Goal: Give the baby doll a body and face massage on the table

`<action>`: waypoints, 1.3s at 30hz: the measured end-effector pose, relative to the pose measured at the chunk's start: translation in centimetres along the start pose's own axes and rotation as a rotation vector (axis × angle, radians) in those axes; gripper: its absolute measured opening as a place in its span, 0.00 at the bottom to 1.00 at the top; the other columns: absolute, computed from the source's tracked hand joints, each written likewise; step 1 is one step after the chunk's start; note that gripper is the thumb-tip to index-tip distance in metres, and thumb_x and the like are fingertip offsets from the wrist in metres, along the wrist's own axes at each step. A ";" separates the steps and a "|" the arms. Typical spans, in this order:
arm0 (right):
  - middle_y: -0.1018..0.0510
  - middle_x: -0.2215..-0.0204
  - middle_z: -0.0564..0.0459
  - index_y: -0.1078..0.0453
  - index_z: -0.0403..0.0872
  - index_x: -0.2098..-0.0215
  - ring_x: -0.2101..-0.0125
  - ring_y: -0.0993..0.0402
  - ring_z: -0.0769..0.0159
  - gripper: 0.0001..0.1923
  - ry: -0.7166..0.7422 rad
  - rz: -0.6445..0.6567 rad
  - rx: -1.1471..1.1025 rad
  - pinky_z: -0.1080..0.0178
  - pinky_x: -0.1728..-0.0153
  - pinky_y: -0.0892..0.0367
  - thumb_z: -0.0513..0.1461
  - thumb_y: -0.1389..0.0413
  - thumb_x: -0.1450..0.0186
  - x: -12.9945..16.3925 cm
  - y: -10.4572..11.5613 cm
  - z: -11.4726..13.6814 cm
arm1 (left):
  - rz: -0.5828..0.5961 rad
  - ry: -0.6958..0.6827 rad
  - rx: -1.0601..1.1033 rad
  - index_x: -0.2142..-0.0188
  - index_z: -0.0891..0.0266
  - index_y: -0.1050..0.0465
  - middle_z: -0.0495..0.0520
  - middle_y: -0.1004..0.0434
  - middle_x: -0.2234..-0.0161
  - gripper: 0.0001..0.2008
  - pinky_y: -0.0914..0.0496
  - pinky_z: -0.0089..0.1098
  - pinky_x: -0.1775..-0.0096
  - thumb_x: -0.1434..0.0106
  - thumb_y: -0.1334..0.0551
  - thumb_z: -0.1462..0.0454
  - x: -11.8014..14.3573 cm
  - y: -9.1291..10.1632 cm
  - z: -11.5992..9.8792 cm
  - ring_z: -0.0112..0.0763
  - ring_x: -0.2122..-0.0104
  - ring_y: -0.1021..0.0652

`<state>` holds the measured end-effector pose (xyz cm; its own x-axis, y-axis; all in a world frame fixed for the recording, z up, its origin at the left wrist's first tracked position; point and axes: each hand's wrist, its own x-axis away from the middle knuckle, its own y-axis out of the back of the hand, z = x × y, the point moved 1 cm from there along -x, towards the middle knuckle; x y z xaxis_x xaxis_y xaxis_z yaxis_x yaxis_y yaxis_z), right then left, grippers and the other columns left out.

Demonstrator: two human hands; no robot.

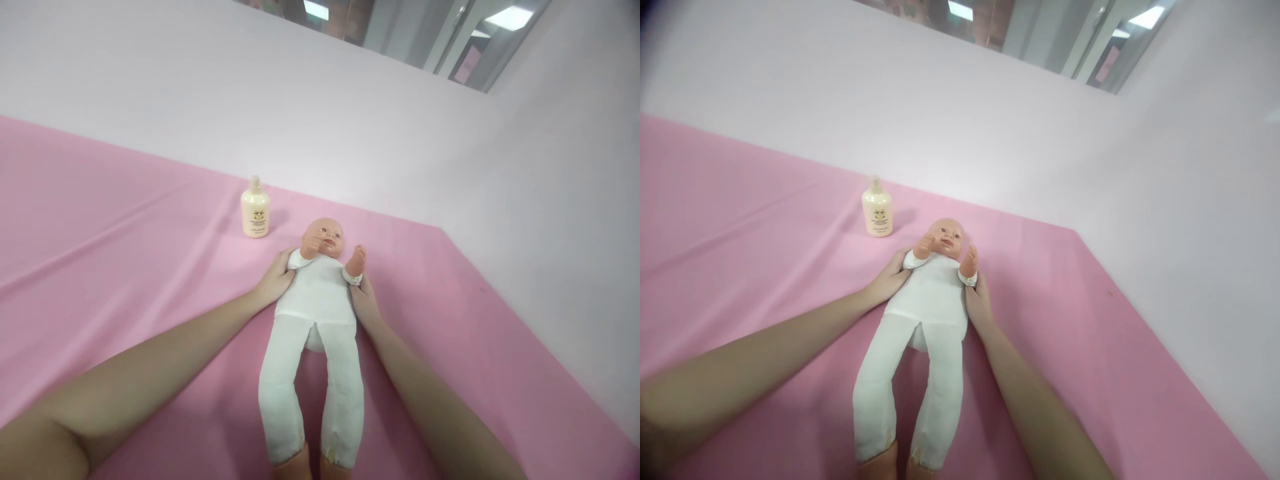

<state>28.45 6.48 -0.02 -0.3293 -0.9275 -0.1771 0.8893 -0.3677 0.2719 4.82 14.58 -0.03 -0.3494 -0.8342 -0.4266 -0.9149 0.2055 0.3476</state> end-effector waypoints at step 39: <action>0.25 0.49 0.50 0.32 0.50 0.49 0.50 0.30 0.58 0.18 0.036 0.017 -0.019 0.52 0.46 0.36 0.41 0.50 0.37 0.2 -0.1 0.2 | 0.004 0.051 0.051 0.41 0.55 0.39 0.56 0.35 0.43 0.27 0.41 0.46 0.40 0.41 0.45 0.70 0.1 0.1 -0.3 0.43 0.43 0.35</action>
<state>28.22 6.37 0.06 -0.3031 -0.9303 -0.2067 0.9005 -0.3506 0.2571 4.73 14.35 0.17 -0.3435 -0.8582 -0.3815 -0.9231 0.2337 0.3055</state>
